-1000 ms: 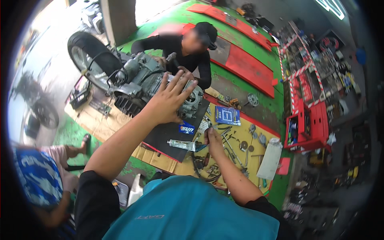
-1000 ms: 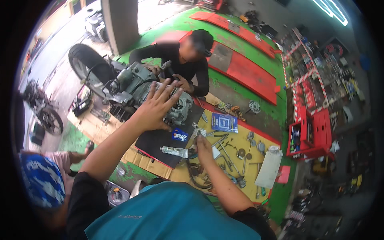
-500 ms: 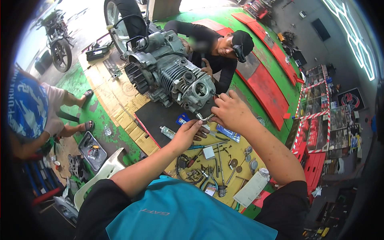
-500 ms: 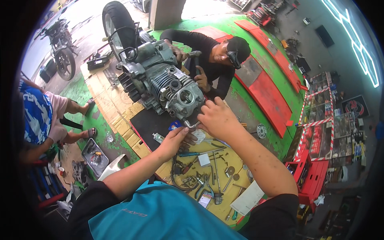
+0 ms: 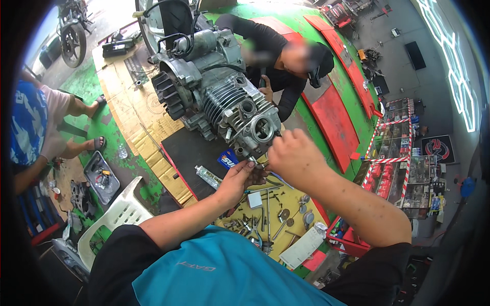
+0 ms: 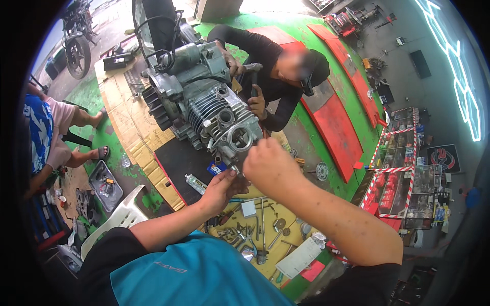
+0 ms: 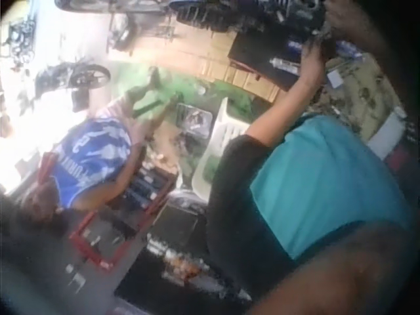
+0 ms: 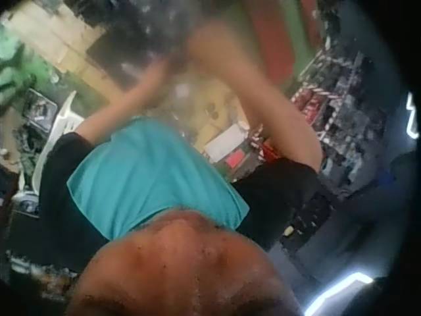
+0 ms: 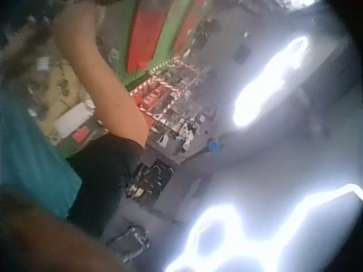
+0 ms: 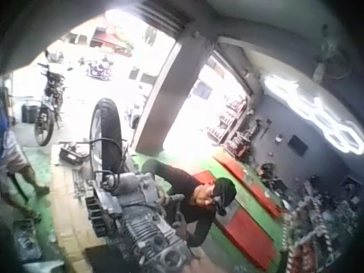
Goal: The person works on a motorcycle engine mounted on a stand, using a socket wrench to tighten bolts on the cylinder head. A second person assists by using a hammer to tap a component into place. The primary person continues to adjust and tighten various parts of the engine assembly.
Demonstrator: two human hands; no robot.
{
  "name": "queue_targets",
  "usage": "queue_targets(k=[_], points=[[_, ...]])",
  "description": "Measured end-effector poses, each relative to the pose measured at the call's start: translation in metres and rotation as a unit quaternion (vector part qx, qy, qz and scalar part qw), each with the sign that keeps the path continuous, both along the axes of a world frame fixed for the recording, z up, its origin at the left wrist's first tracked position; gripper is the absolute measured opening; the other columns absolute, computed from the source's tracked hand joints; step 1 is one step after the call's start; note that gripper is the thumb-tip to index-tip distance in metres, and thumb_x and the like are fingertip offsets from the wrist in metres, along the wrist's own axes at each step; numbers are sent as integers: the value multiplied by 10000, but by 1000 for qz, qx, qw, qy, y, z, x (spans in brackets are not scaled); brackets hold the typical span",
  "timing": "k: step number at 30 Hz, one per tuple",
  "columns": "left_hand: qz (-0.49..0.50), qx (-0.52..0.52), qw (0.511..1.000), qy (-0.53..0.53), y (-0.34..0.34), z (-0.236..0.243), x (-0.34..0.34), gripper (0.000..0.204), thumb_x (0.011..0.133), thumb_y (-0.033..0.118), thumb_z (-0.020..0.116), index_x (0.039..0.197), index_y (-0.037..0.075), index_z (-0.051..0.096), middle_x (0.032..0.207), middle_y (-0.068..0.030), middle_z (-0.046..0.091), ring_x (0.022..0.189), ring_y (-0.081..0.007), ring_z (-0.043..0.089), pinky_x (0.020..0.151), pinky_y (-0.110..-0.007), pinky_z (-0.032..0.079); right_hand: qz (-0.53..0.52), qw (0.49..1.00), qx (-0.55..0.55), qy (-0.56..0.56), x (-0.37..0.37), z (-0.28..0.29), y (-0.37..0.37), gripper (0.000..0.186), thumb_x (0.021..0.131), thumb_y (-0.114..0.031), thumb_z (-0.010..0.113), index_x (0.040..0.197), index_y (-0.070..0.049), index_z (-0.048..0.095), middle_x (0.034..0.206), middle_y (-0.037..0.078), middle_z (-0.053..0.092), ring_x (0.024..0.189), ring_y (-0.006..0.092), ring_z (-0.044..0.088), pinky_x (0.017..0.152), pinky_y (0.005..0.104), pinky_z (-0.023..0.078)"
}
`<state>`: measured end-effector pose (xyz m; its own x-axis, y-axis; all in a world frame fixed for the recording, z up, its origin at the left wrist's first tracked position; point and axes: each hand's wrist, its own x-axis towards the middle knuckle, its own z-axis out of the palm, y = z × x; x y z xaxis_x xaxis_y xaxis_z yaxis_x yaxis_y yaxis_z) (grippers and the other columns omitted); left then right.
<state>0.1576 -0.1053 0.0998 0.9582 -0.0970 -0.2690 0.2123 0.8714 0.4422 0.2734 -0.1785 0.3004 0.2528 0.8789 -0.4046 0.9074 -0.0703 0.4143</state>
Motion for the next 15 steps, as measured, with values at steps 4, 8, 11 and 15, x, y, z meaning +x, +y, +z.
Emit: queue_targets(k=[4, 8, 11, 15], points=[[-3, 84, 996, 3, 6, 1, 1, 342, 1086, 296, 512, 1180, -20, 601, 1101, -125, 703, 1006, -223, 680, 942, -388, 530, -75, 994, 45, 69, 32, -15, -23, 500, 781, -578, 740, 838, -81, 729, 874, 46, 646, 908, 248, 624, 781, 373, 457], [14, 146, 989, 21, 10, 5, 5, 335, 1070, 293, 556, 1134, -29, 623, 1076, -121, 711, 995, -209, 677, 930, -362, 524, -63, 991, 66, 95, 53, -32, -31, 546, 775, -602, 734, 850, -61, 731, 868, 39, 651, 936, 248, 642, 811, 376, 476], [18, 123, 992, 35, 11, 6, 6, 325, 1056, 287, 586, 1137, -26, 630, 1058, -103, 709, 979, -190, 671, 915, -343, 519, -69, 986, 64, 135, 65, -33, -24, 609, 750, -655, 737, 812, -49, 731, 844, 64, 666, 879, 265, 674, 781, 390, 508], [15, 37, 998, 46, 13, 5, 8, 313, 1044, 279, 613, 1176, -3, 639, 1010, -61, 699, 933, -161, 665, 894, -319, 516, -103, 981, 6, 167, 77, -40, -20, 693, 724, -717, 735, 692, -24, 709, 796, 123, 685, 734, 326, 692, 688, 438, 545]])
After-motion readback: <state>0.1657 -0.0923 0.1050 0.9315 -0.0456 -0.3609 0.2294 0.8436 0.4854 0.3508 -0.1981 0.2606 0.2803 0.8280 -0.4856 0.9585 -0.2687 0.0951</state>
